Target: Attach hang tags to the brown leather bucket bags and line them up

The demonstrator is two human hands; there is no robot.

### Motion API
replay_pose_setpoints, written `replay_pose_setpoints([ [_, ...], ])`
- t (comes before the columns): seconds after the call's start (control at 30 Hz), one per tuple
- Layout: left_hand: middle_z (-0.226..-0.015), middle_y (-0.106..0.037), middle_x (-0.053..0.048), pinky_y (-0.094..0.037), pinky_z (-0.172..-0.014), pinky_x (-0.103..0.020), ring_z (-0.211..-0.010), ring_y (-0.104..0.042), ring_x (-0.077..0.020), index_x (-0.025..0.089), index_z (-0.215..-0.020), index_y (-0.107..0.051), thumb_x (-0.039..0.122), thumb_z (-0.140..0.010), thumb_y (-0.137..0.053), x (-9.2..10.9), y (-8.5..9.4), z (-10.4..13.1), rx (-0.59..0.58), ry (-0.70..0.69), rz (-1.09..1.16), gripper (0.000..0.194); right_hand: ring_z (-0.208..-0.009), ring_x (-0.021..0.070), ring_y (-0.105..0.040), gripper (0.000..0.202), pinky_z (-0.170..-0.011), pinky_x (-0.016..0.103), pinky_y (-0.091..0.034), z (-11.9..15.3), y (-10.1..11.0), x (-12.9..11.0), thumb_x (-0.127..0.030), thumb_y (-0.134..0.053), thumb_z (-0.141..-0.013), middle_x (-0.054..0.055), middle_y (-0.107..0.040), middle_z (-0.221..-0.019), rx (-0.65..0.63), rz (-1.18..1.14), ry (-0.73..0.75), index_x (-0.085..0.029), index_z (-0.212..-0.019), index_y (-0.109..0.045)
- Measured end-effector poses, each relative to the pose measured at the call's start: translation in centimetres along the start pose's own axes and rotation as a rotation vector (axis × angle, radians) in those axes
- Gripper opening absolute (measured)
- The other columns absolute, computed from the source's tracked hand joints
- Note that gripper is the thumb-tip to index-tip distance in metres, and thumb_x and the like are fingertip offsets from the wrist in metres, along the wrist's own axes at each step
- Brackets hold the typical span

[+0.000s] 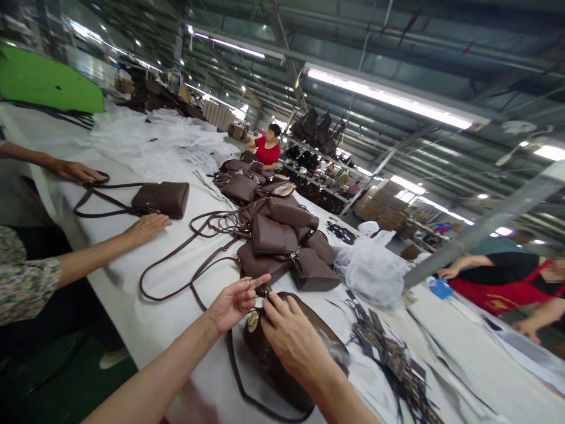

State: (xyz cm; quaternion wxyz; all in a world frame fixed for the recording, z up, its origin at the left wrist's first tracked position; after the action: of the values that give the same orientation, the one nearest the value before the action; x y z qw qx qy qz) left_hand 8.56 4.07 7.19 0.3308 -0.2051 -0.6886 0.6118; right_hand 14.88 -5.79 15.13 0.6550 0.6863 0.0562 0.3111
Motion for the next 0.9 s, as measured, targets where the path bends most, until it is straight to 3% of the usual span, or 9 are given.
replay_pose_setpoints([
  [0.1, -0.107, -0.069, -0.013, -0.036, -0.04, -0.012, -0.049, -0.053, -0.0016, 0.008, -0.079, -0.066, -0.003, -0.074, -0.056, -0.6, 0.7, -0.4, 0.033, 0.049, -0.051, 0.015, -0.125, 0.0256, -0.048, 0.03, -0.105, 0.046, -0.034, -0.4, 0.5, 0.4, -0.012, -0.052, -0.087, 0.004, -0.061, -0.125, 0.088, -0.159, -0.152, -0.028, -0.11, -0.063],
  [0.17, -0.078, -0.069, -0.005, -0.031, -0.035, -0.011, -0.038, -0.041, 0.0002, 0.007, -0.086, -0.068, -0.003, -0.075, -0.057, -1.2, 1.1, -0.7, 0.032, 0.09, -0.102, 0.019, -0.108, 0.0235, -0.058, 0.022, -0.098, 0.042, -0.038, -0.9, 1.2, 1.2, -0.013, -0.052, -0.087, 0.003, -0.068, -0.107, 0.163, -0.249, -0.315, -0.026, -0.097, -0.066],
  [0.27, -0.047, -0.044, 0.009, -0.02, -0.031, -0.012, -0.03, -0.025, 0.0003, 0.01, -0.092, -0.068, 0.009, -0.079, -0.067, -1.8, 1.4, -1.2, 0.007, 0.088, -0.104, 0.014, -0.078, 0.0205, -0.062, 0.013, -0.076, 0.033, -0.044, -2.2, 2.4, 2.9, -0.024, -0.05, -0.09, 0.003, -0.068, -0.081, 0.303, -0.431, -0.533, -0.021, -0.085, -0.062],
  [0.33, -0.047, -0.044, 0.01, -0.024, -0.033, -0.011, -0.032, -0.031, -0.0001, 0.013, -0.087, -0.067, 0.019, -0.073, -0.078, -1.8, 1.3, -1.3, -0.014, 0.06, -0.056, 0.018, -0.072, 0.0187, -0.061, 0.016, -0.066, 0.027, -0.044, -3.4, 2.9, 3.8, -0.031, -0.048, -0.091, 0.002, -0.066, -0.077, 0.405, -0.668, -0.579, -0.021, -0.085, -0.058],
  [0.43, -0.066, -0.064, 0.003, -0.042, -0.048, -0.013, -0.051, -0.055, -0.0045, 0.015, -0.085, -0.069, 0.028, -0.062, -0.087, -1.2, 1.5, -1.0, -0.025, 0.027, -0.007, 0.032, -0.074, 0.0181, -0.061, 0.02, -0.064, 0.024, -0.045, -4.9, 2.5, 4.8, -0.033, -0.041, -0.092, 0.003, -0.066, -0.08, 0.484, -0.897, -0.567, -0.02, -0.088, -0.055],
  [0.53, -0.083, -0.071, -0.003, -0.042, -0.051, -0.015, -0.066, -0.063, -0.0102, 0.015, -0.087, -0.071, 0.036, -0.056, -0.09, -0.2, 2.1, -0.8, -0.002, -0.018, -0.063, 0.042, -0.072, 0.0197, -0.063, 0.018, -0.061, 0.025, -0.042, -5.7, 1.2, 5.1, -0.029, -0.04, -0.092, 0.005, -0.067, -0.077, 0.372, -0.68, -0.575, -0.019, -0.091, -0.054],
  [0.7, -0.067, -0.068, -0.004, -0.038, -0.051, -0.019, -0.059, -0.059, -0.0111, 0.011, -0.071, -0.069, 0.042, -0.054, -0.089, 1.1, 2.8, -1.1, 0.016, -0.146, -0.212, 0.04, -0.076, 0.0191, -0.067, 0.014, -0.058, 0.023, -0.035, -6.9, -0.6, 3.9, -0.016, -0.043, -0.092, 0.005, -0.07, -0.084, 0.01, -0.264, -0.472, -0.022, -0.093, -0.056],
  [0.9, -0.072, -0.07, -0.003, -0.045, -0.066, -0.024, -0.068, -0.061, -0.0126, 0.012, -0.087, -0.073, 0.043, -0.054, -0.089, 0.9, 3.2, -1.4, 0.016, -0.2, -0.178, 0.048, -0.087, 0.0214, -0.068, 0.025, -0.063, 0.026, -0.042, -7.9, 0.5, 2.3, -0.012, -0.041, -0.094, 0.007, -0.069, -0.096, -0.112, -0.202, -0.445, -0.023, -0.109, -0.058],
])
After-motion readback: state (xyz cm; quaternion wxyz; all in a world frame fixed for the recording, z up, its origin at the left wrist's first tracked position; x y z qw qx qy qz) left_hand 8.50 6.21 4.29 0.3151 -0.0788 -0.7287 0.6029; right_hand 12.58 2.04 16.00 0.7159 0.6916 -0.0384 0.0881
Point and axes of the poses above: each hand's wrist, its own z-axis away from the middle knuckle, its own y-axis out of the back of the hand, x = y × z, the point moved 6 cm from there along -z, towards the middle knuckle
